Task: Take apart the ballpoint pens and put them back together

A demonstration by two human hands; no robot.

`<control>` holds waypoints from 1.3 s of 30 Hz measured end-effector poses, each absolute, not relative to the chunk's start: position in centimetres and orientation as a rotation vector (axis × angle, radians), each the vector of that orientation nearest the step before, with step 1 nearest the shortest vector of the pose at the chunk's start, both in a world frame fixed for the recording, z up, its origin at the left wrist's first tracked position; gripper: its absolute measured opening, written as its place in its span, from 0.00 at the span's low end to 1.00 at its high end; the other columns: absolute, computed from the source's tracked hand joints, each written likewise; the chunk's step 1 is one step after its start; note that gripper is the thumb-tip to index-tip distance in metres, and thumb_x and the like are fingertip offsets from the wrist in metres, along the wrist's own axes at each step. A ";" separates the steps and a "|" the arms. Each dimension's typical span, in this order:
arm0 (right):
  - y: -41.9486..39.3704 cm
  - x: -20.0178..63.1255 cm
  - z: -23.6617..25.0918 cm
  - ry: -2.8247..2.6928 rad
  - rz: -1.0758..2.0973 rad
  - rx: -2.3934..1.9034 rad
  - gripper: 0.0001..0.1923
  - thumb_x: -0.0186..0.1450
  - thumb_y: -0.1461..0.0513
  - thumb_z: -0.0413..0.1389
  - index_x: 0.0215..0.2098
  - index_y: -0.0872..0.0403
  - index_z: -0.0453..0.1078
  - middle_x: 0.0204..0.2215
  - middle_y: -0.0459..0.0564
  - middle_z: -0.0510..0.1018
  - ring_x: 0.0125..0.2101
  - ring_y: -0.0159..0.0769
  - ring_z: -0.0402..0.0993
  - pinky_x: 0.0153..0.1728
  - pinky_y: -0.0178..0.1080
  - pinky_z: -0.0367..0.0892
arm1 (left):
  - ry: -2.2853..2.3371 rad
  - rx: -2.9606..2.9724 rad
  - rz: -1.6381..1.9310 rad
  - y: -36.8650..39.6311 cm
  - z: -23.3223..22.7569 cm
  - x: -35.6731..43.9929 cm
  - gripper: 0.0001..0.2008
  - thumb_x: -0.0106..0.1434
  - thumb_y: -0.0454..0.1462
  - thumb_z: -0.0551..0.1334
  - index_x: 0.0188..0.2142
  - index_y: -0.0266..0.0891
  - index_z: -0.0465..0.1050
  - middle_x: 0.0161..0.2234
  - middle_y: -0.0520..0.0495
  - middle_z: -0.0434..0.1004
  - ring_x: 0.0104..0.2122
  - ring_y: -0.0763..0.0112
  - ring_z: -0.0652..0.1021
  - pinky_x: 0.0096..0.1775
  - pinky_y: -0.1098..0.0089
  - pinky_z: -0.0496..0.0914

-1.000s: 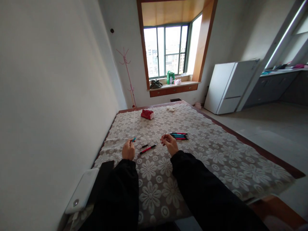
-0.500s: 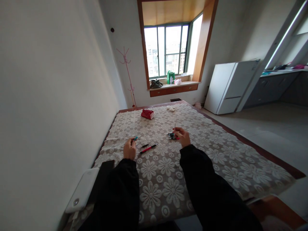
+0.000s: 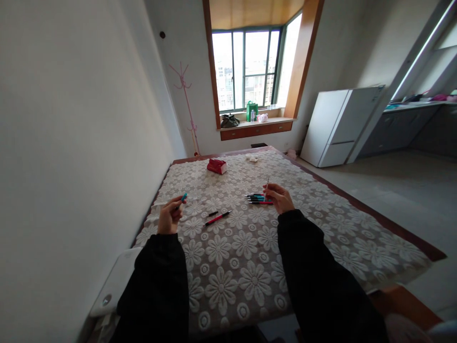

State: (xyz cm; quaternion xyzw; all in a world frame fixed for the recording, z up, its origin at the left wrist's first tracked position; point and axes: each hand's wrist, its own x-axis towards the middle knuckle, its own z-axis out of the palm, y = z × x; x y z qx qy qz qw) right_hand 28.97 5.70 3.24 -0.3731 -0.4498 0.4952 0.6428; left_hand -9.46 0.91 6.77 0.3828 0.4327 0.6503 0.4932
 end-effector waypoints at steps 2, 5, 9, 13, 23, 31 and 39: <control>5.5 29.3 3.5 -1.047 1.150 -0.835 0.13 0.48 0.57 0.67 0.31 0.51 0.76 0.25 0.44 0.76 0.24 0.30 0.69 0.23 0.32 0.64 | 1.050 0.945 1.551 0.9 6.7 -9.4 0.14 0.46 0.38 0.65 0.34 0.36 0.79 0.27 0.50 0.75 0.15 0.87 0.54 0.16 0.79 0.46; 5.4 30.0 3.6 -1.088 1.180 -0.836 0.13 0.48 0.57 0.68 0.31 0.51 0.76 0.25 0.44 0.77 0.24 0.30 0.71 0.24 0.33 0.66 | 1.223 1.147 1.457 1.1 6.0 -8.7 0.15 0.47 0.39 0.65 0.35 0.36 0.79 0.28 0.48 0.78 0.16 0.84 0.57 0.17 0.78 0.49; 5.4 30.5 3.5 -1.092 1.197 -0.859 0.14 0.47 0.56 0.68 0.31 0.51 0.76 0.25 0.45 0.78 0.24 0.30 0.71 0.25 0.33 0.66 | 1.372 1.688 1.105 0.9 4.9 -6.7 0.12 0.50 0.38 0.65 0.35 0.38 0.80 0.32 0.46 0.81 0.30 0.70 0.74 0.30 0.73 0.64; 5.2 29.7 3.5 -1.109 1.197 -0.925 0.16 0.45 0.54 0.68 0.29 0.53 0.76 0.25 0.46 0.78 0.22 0.31 0.70 0.22 0.34 0.66 | 1.395 1.997 0.805 0.4 3.8 -5.1 0.09 0.51 0.38 0.64 0.31 0.39 0.80 0.27 0.49 0.78 0.26 0.72 0.71 0.28 0.72 0.62; 4.8 28.1 3.3 -1.188 1.213 -0.936 0.17 0.45 0.53 0.68 0.29 0.54 0.75 0.23 0.45 0.76 0.20 0.29 0.67 0.22 0.34 0.64 | 1.382 2.048 0.823 0.4 3.2 -4.5 0.09 0.54 0.37 0.61 0.33 0.39 0.79 0.28 0.49 0.77 0.24 0.73 0.70 0.27 0.73 0.62; 5.1 26.9 1.9 -1.261 1.247 -0.886 0.15 0.48 0.55 0.67 0.29 0.54 0.73 0.26 0.45 0.76 0.20 0.28 0.67 0.23 0.34 0.62 | 1.384 2.067 0.853 0.6 3.0 -4.8 0.08 0.55 0.36 0.62 0.34 0.40 0.79 0.33 0.48 0.80 0.29 0.70 0.74 0.29 0.72 0.65; 4.6 24.6 1.1 -1.399 1.239 -0.845 0.15 0.49 0.55 0.66 0.29 0.54 0.69 0.25 0.46 0.76 0.23 0.32 0.71 0.23 0.34 0.65 | 1.368 2.018 0.964 1.0 2.1 -4.2 0.08 0.56 0.40 0.64 0.35 0.41 0.79 0.34 0.47 0.80 0.34 0.67 0.77 0.34 0.70 0.68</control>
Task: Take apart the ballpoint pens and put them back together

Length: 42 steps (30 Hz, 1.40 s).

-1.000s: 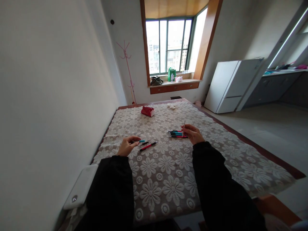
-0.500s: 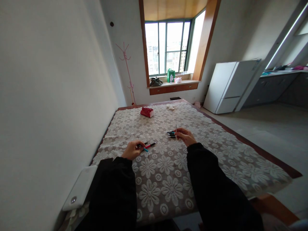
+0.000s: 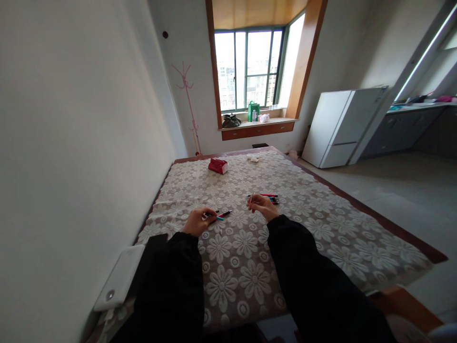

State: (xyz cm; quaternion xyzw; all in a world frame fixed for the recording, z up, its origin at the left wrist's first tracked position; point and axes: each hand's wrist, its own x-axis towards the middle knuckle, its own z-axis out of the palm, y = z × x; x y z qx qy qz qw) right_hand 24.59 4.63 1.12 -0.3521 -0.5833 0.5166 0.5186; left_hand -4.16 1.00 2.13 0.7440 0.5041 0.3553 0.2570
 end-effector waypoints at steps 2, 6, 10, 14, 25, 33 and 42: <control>4.3 23.7 0.8 -1.453 1.254 -0.842 0.15 0.50 0.55 0.65 0.29 0.54 0.69 0.24 0.45 0.75 0.23 0.32 0.71 0.23 0.34 0.66 | 1.399 2.017 0.976 0.9 2.0 -3.8 0.09 0.57 0.41 0.64 0.36 0.41 0.79 0.35 0.47 0.81 0.34 0.66 0.77 0.33 0.70 0.68; 3.8 22.0 -0.2 -1.541 1.264 -0.880 0.13 0.52 0.55 0.64 0.29 0.54 0.69 0.21 0.43 0.73 0.21 0.31 0.70 0.21 0.33 0.64 | 1.394 2.044 0.935 0.5 2.0 -3.0 0.11 0.60 0.41 0.60 0.39 0.41 0.78 0.37 0.46 0.81 0.35 0.65 0.77 0.37 0.69 0.69; 3.2 20.7 -0.9 -1.649 1.192 -0.922 0.10 0.54 0.57 0.63 0.28 0.54 0.69 0.22 0.44 0.73 0.22 0.30 0.68 0.22 0.32 0.62 | 1.321 2.052 0.926 0.4 1.9 -2.7 0.13 0.63 0.38 0.54 0.41 0.41 0.77 0.38 0.46 0.80 0.39 0.65 0.77 0.42 0.69 0.69; 2.5 19.9 -1.1 -1.710 1.194 -0.857 0.07 0.58 0.58 0.59 0.30 0.54 0.69 0.29 0.49 0.78 0.27 0.32 0.71 0.26 0.33 0.65 | 1.387 1.923 1.003 0.5 2.0 -2.9 0.16 0.65 0.39 0.50 0.41 0.39 0.75 0.34 0.48 0.79 0.34 0.67 0.76 0.38 0.69 0.67; 2.6 19.7 -1.3 -1.653 1.220 -0.871 0.08 0.57 0.58 0.59 0.30 0.53 0.67 0.27 0.46 0.78 0.26 0.32 0.71 0.25 0.33 0.62 | 1.429 2.169 0.527 -0.4 2.3 -2.8 0.13 0.50 0.47 0.66 0.30 0.41 0.74 0.26 0.51 0.74 0.27 0.67 0.74 0.28 0.72 0.61; 2.6 19.7 -1.3 -1.630 1.240 -0.887 0.08 0.57 0.58 0.59 0.31 0.53 0.66 0.26 0.46 0.77 0.25 0.32 0.70 0.26 0.34 0.61 | 1.531 2.300 0.450 -0.6 2.2 -2.7 0.08 0.53 0.43 0.64 0.31 0.44 0.78 0.28 0.47 0.79 0.29 0.63 0.77 0.29 0.70 0.60; 2.3 19.2 -1.0 -1.485 1.429 -0.727 0.04 0.56 0.61 0.53 0.29 0.52 0.62 0.20 0.43 0.71 0.23 0.32 0.66 0.28 0.37 0.62 | 1.325 1.714 0.956 0.1 1.3 -1.0 0.19 0.55 0.51 0.63 0.32 0.36 0.75 0.19 0.56 0.67 0.19 0.78 0.65 0.23 0.75 0.57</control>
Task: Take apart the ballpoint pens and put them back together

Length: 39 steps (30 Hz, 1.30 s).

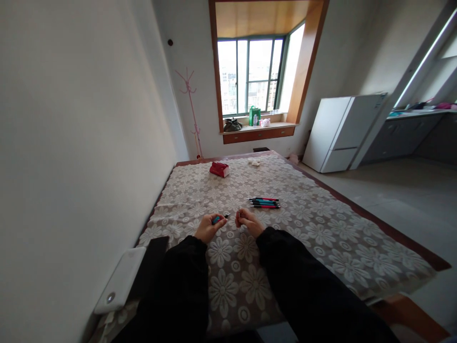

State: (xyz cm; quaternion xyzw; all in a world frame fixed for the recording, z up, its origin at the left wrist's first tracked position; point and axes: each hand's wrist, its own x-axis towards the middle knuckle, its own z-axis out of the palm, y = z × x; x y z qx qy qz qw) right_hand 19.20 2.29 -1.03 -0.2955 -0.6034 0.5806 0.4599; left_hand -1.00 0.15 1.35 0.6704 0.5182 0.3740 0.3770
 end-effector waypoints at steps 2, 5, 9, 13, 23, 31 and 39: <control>2.3 18.9 -1.4 -1.409 1.495 -0.706 0.03 0.53 0.62 0.51 0.28 0.52 0.61 0.19 0.41 0.67 0.21 0.31 0.63 0.27 0.36 0.62 | 1.271 1.546 1.009 0.3 1.2 -0.5 0.22 0.53 0.53 0.65 0.32 0.35 0.74 0.16 0.58 0.61 0.16 0.81 0.60 0.20 0.76 0.53; 2.1 18.3 -1.9 -1.316 1.531 -0.653 0.03 0.51 0.63 0.49 0.27 0.52 0.59 0.18 0.40 0.62 0.20 0.29 0.59 0.24 0.35 0.59 | 1.184 1.303 1.025 0.2 0.9 0.2 0.24 0.50 0.54 0.67 0.34 0.35 0.71 0.12 0.62 0.55 0.13 0.83 0.54 0.17 0.76 0.48; 1.5 17.9 -1.7 -1.349 1.419 -0.683 0.05 0.55 0.62 0.53 0.30 0.52 0.59 0.19 0.38 0.59 0.19 0.27 0.54 0.21 0.33 0.52 | 1.070 1.091 0.983 -0.2 0.9 0.9 0.24 0.48 0.52 0.70 0.35 0.37 0.68 0.11 0.65 0.51 0.11 0.85 0.51 0.15 0.78 0.44; 0.8 17.9 -1.0 -1.500 1.230 -0.772 0.10 0.58 0.59 0.58 0.35 0.52 0.62 0.19 0.35 0.53 0.19 0.26 0.47 0.21 0.33 0.45 | 0.972 0.995 0.982 -0.6 0.9 1.3 0.23 0.49 0.50 0.70 0.34 0.38 0.66 0.12 0.66 0.49 0.11 0.85 0.49 0.15 0.78 0.42; 0.3 17.9 -0.6 -1.571 1.092 -0.790 0.11 0.61 0.54 0.58 0.35 0.53 0.66 0.16 0.35 0.48 0.18 0.26 0.44 0.21 0.34 0.42 | 0.879 0.930 0.946 -0.9 0.9 1.7 0.22 0.50 0.50 0.70 0.34 0.39 0.66 0.12 0.66 0.46 0.12 0.85 0.47 0.15 0.78 0.40; 0.3 17.9 -0.5 -1.607 1.047 -0.847 0.11 0.60 0.55 0.60 0.36 0.54 0.72 0.15 0.35 0.49 0.17 0.26 0.45 0.20 0.34 0.41 | 0.955 1.022 0.870 -0.5 0.4 1.5 0.24 0.51 0.54 0.67 0.35 0.39 0.65 0.12 0.66 0.44 0.12 0.84 0.47 0.17 0.77 0.41; 0.7 18.9 0.4 -1.508 0.967 -0.921 0.12 0.60 0.54 0.58 0.35 0.55 0.72 0.15 0.35 0.50 0.17 0.26 0.44 0.20 0.34 0.42 | 1.450 1.762 0.938 -1.0 0.4 1.3 0.13 0.63 0.46 0.58 0.40 0.39 0.66 0.33 0.49 0.74 0.34 0.68 0.74 0.35 0.71 0.63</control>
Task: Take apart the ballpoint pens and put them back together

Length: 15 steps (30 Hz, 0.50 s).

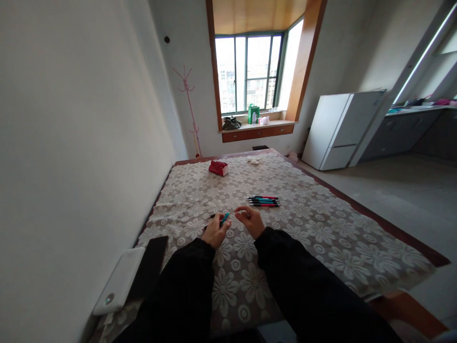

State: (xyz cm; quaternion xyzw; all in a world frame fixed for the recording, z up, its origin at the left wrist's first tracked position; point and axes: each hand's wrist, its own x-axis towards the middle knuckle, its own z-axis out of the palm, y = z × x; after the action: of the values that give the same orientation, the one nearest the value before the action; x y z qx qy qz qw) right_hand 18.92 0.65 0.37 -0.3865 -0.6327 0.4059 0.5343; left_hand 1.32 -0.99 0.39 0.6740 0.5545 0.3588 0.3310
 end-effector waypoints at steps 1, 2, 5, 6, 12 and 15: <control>0.7 19.0 0.3 -1.512 0.965 -0.920 0.12 0.60 0.54 0.58 0.35 0.55 0.72 0.15 0.35 0.50 0.17 0.26 0.44 0.20 0.34 0.42 | 1.450 1.832 0.896 -1.2 0.6 1.4 0.12 0.65 0.46 0.54 0.41 0.40 0.66 0.34 0.49 0.75 0.35 0.68 0.74 0.36 0.71 0.63; 0.8 19.0 0.3 -1.520 0.969 -0.917 0.12 0.60 0.54 0.58 0.35 0.55 0.72 0.15 0.35 0.50 0.17 0.26 0.44 0.19 0.33 0.42 | 1.449 1.892 0.847 -1.4 0.8 1.4 0.12 0.67 0.45 0.52 0.41 0.41 0.65 0.33 0.49 0.74 0.33 0.68 0.74 0.35 0.71 0.62; 0.9 18.9 0.0 -1.545 1.004 -0.908 0.12 0.60 0.54 0.58 0.35 0.55 0.71 0.14 0.35 0.50 0.17 0.25 0.44 0.19 0.33 0.42 | 1.481 2.035 0.726 -1.9 1.2 1.5 0.13 0.69 0.46 0.49 0.41 0.42 0.66 0.26 0.53 0.71 0.28 0.69 0.73 0.31 0.72 0.58; 0.9 18.9 -0.1 -1.556 1.015 -0.908 0.12 0.60 0.54 0.58 0.35 0.55 0.71 0.14 0.35 0.50 0.16 0.25 0.44 0.19 0.33 0.42 | 1.496 2.069 0.698 -2.0 1.2 1.5 0.13 0.69 0.46 0.48 0.41 0.42 0.66 0.25 0.53 0.70 0.27 0.68 0.72 0.30 0.72 0.56; 0.8 18.8 0.1 -1.564 1.076 -0.905 0.14 0.59 0.53 0.58 0.35 0.55 0.71 0.13 0.35 0.52 0.16 0.25 0.45 0.18 0.33 0.41 | 1.455 2.081 0.753 -2.0 0.8 1.5 0.14 0.69 0.47 0.49 0.38 0.44 0.68 0.24 0.52 0.67 0.26 0.68 0.71 0.29 0.72 0.53; 0.8 18.9 0.2 -1.533 1.112 -0.906 0.15 0.59 0.51 0.59 0.35 0.55 0.70 0.13 0.35 0.53 0.15 0.25 0.44 0.17 0.33 0.41 | 1.400 2.044 0.824 -1.9 0.5 1.4 0.13 0.67 0.47 0.52 0.36 0.45 0.69 0.23 0.52 0.67 0.25 0.67 0.70 0.29 0.72 0.52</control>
State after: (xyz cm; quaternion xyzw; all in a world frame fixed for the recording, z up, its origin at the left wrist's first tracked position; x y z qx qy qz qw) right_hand 18.86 0.78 0.16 -0.3741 -0.6333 0.4595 0.4977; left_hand 1.43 -1.88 0.52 0.7554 0.5174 0.3044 0.2625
